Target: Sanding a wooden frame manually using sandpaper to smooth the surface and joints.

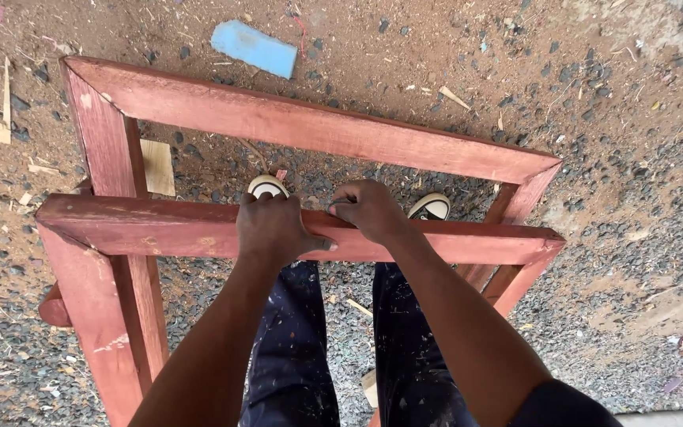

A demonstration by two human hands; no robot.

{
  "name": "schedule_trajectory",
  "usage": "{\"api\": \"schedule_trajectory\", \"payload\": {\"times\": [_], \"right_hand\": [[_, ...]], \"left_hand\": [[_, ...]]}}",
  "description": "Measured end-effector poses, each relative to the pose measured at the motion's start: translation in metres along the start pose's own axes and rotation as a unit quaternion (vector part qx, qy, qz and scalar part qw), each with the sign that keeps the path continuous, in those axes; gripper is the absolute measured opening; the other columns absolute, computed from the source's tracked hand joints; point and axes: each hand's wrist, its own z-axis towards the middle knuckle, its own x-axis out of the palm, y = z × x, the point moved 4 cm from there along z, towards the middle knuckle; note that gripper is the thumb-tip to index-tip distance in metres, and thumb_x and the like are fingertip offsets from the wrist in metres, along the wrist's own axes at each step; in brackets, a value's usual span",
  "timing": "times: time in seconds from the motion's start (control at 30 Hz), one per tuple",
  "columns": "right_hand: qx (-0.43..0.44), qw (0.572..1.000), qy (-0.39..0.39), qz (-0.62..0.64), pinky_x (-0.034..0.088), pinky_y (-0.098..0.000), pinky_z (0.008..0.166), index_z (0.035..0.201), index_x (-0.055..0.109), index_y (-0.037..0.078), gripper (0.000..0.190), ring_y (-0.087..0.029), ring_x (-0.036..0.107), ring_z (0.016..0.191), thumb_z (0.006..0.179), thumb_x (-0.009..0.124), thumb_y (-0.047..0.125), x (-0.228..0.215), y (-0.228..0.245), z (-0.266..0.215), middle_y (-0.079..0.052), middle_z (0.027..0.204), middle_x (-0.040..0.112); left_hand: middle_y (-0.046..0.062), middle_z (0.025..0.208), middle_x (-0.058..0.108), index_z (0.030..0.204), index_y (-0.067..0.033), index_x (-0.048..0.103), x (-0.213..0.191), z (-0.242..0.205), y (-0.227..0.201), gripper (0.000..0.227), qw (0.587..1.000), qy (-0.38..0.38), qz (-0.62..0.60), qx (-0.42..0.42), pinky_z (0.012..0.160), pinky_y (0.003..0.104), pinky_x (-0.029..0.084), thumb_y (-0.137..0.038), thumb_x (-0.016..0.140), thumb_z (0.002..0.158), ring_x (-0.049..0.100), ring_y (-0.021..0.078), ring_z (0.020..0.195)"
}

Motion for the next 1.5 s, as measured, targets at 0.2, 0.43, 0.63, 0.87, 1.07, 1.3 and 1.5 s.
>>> {"api": "schedule_trajectory", "payload": {"times": [0.2, 0.43, 0.63, 0.87, 1.07, 1.3, 1.5], "right_hand": [[0.049, 0.999, -0.006, 0.004, 0.053, -0.0525, 0.071, 0.112, 0.078, 0.006, 0.024, -0.033, 0.069, 0.077, 0.093, 0.069, 0.018, -0.028, -0.008, -0.027, -0.019, 0.090, 0.074], [0.012, 1.000, -0.005, -0.008, 0.057, -0.0531, 0.074, 0.111, 0.079, 0.009, 0.020, -0.037, 0.073, 0.085, 0.094, 0.070, 0.018, -0.015, 0.000, -0.016, -0.019, 0.095, 0.075], [0.060, 0.998, -0.007, 0.015, 0.056, -0.0576, 0.078, 0.113, 0.078, 0.006, 0.025, -0.042, 0.072, 0.092, 0.092, 0.074, 0.019, -0.013, -0.003, -0.013, -0.024, 0.103, 0.075], [0.033, 0.999, -0.003, 0.024, 0.055, -0.0635, 0.077, 0.119, 0.074, 0.000, 0.027, -0.047, 0.070, 0.094, 0.098, 0.066, 0.015, -0.023, 0.010, -0.028, -0.029, 0.105, 0.072], [0.013, 1.000, -0.012, 0.014, 0.058, -0.0571, 0.076, 0.113, 0.077, 0.007, 0.023, -0.042, 0.072, 0.094, 0.095, 0.074, 0.020, -0.003, 0.003, -0.010, -0.022, 0.103, 0.075], [0.039, 0.999, -0.036, 0.007, 0.056, -0.0461, 0.071, 0.100, 0.081, 0.011, 0.022, -0.027, 0.071, 0.081, 0.089, 0.080, 0.030, 0.001, -0.005, -0.003, -0.013, 0.090, 0.075], [0.054, 0.997, -0.011, 0.048, 0.053, -0.0490, 0.068, 0.109, 0.080, 0.006, 0.025, -0.031, 0.068, 0.076, 0.093, 0.075, 0.025, -0.020, 0.001, -0.021, -0.019, 0.088, 0.075]], "left_hand": [[0.006, 0.094, 0.078, 0.098, -0.0138, 0.077, 0.000, 0.002, -0.005, 0.105, 1.000, -0.023, 0.001, -0.013, 0.088, 0.045, 0.047, -0.105, 0.060, 0.048, 0.073, 0.0268, 0.101], [0.007, 0.091, 0.077, 0.097, -0.0123, 0.078, 0.002, -0.002, -0.003, 0.103, 0.999, -0.036, -0.013, 0.004, 0.084, 0.045, 0.048, -0.104, 0.061, 0.051, 0.074, 0.0270, 0.100], [0.006, 0.091, 0.077, 0.096, -0.0129, 0.078, 0.002, 0.003, -0.002, 0.102, 0.999, -0.036, -0.022, 0.008, 0.083, 0.045, 0.049, -0.102, 0.063, 0.050, 0.074, 0.0271, 0.098], [0.006, 0.086, 0.076, 0.091, -0.0130, 0.077, 0.000, 0.000, -0.003, 0.106, 0.997, -0.077, -0.008, 0.009, 0.080, 0.045, 0.048, -0.107, 0.059, 0.046, 0.074, 0.0273, 0.095], [0.006, 0.087, 0.076, 0.091, -0.0141, 0.076, 0.007, -0.002, -0.002, 0.104, 0.998, -0.061, -0.006, 0.004, 0.081, 0.045, 0.048, -0.105, 0.061, 0.045, 0.074, 0.0266, 0.096], [0.006, 0.083, 0.075, 0.088, -0.0130, 0.076, 0.012, 0.003, -0.001, 0.110, 0.998, -0.067, -0.010, 0.001, 0.077, 0.045, 0.047, -0.109, 0.055, 0.039, 0.074, 0.0277, 0.093], [0.006, 0.085, 0.075, 0.088, -0.0126, 0.076, 0.009, 0.002, -0.002, 0.107, 0.996, -0.082, -0.022, -0.004, 0.079, 0.046, 0.048, -0.107, 0.057, 0.041, 0.074, 0.0276, 0.093]]}}
